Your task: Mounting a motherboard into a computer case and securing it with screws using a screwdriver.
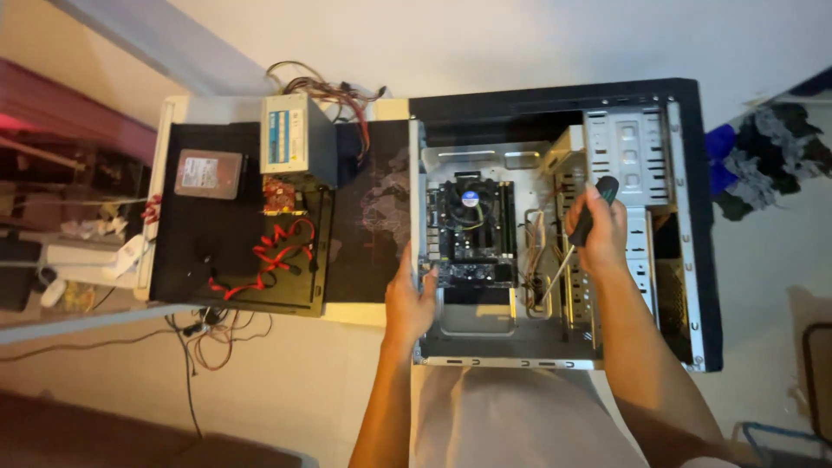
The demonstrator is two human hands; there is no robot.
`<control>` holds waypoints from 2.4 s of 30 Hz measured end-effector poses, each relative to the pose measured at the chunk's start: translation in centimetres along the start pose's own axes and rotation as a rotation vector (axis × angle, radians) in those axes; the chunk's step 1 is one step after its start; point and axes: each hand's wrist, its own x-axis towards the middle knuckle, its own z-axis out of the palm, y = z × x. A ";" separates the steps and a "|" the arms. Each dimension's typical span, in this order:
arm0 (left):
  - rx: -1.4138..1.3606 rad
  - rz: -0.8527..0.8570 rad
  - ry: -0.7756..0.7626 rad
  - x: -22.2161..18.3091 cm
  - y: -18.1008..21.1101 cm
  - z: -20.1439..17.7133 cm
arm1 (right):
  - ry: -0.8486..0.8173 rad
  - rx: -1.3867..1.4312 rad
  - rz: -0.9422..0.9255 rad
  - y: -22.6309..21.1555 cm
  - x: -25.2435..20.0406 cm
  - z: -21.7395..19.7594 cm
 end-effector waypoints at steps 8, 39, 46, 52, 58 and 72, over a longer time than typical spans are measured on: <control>-0.087 0.024 0.096 -0.6 -0.3 -0.1 | -0.113 -0.045 0.026 0.8 -0.3 0.1; 0.441 0.392 0.674 3.9 -24.9 -9.8 | 0.060 -0.172 0.160 -1.5 -1.8 2.6; 0.562 0.039 0.837 10.7 -33.7 -19.9 | 0.080 -0.203 0.169 -1.3 -2.0 3.2; 0.362 -0.348 0.638 14.8 -37.8 -24.5 | 0.071 -0.179 0.174 -1.5 -2.2 3.4; 0.493 -0.410 0.404 17.5 -37.7 -26.0 | 0.055 -0.229 0.238 -1.0 -2.4 3.4; 0.655 -0.297 0.561 18.2 -41.8 -24.0 | 0.180 -0.170 0.044 2.8 -1.4 2.7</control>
